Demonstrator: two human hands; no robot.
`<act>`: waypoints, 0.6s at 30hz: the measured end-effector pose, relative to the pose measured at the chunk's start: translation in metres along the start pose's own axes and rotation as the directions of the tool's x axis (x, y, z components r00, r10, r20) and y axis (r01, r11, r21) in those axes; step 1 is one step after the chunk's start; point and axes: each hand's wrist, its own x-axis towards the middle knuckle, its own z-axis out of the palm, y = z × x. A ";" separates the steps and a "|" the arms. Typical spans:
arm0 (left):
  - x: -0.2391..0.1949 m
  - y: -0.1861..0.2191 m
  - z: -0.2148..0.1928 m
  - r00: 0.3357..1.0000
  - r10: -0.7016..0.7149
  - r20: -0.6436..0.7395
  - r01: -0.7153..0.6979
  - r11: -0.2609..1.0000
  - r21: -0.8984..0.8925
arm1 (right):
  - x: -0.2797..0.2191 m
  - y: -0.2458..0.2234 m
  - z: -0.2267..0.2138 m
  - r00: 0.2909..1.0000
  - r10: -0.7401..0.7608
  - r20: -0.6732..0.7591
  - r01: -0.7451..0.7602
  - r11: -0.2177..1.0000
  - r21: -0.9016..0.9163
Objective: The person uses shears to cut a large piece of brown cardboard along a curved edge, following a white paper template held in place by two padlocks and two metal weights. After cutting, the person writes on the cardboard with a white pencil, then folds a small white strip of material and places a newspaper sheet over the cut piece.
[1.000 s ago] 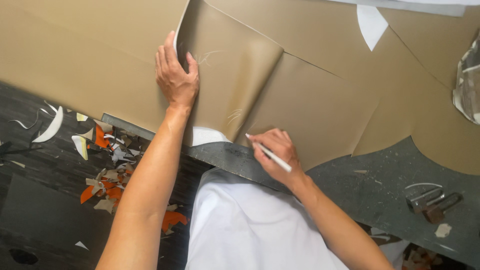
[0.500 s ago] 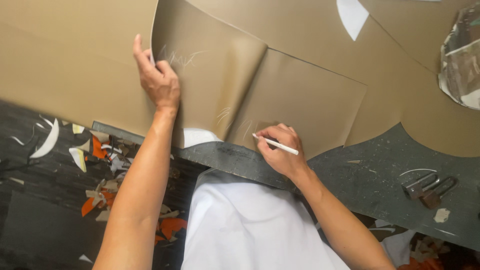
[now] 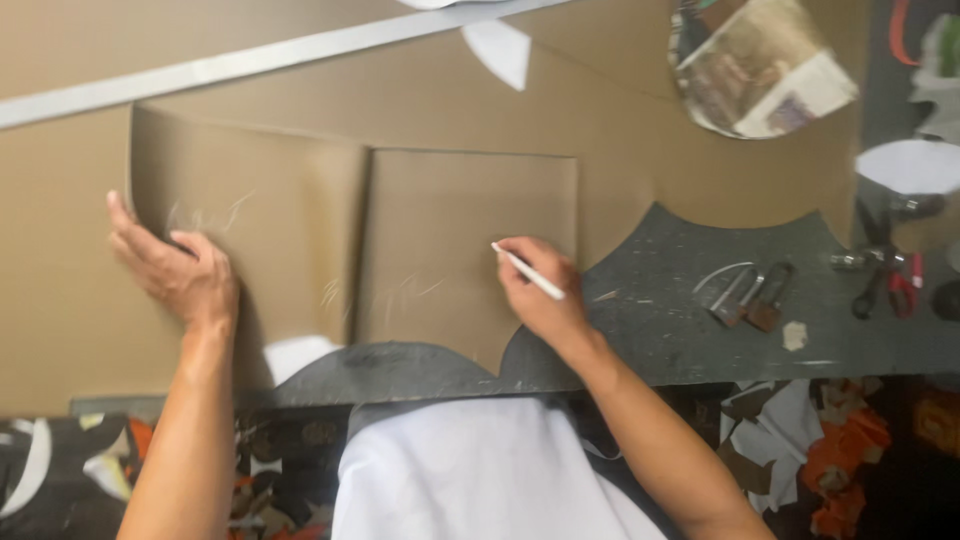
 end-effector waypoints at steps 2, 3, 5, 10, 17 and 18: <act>-0.003 0.028 -0.009 0.989 0.150 0.014 -0.150 0.979 0.140 | 0.001 0.023 -0.032 0.977 0.199 0.072 -0.211 0.938 0.275; -0.006 0.044 -0.008 0.975 0.220 0.030 -0.221 0.952 0.210 | -0.001 0.034 -0.046 0.970 0.229 0.079 -0.242 0.918 0.316; -0.020 0.087 0.009 0.930 0.347 0.120 -0.359 0.928 0.101 | -0.007 0.054 -0.065 0.955 0.279 0.102 -0.296 0.870 0.393; -0.100 0.205 0.083 0.712 0.566 0.417 -0.535 0.821 -0.201 | -0.020 0.074 -0.078 0.945 0.271 0.181 -0.323 0.851 0.413; -0.132 0.225 0.097 0.430 0.559 0.709 -0.637 0.744 -0.200 | -0.016 0.067 -0.098 0.926 0.216 0.309 -0.296 0.925 0.240; -0.133 0.221 0.094 0.410 0.562 0.718 -0.647 0.734 -0.205 | -0.015 0.065 -0.100 0.937 0.159 0.311 -0.224 0.956 0.187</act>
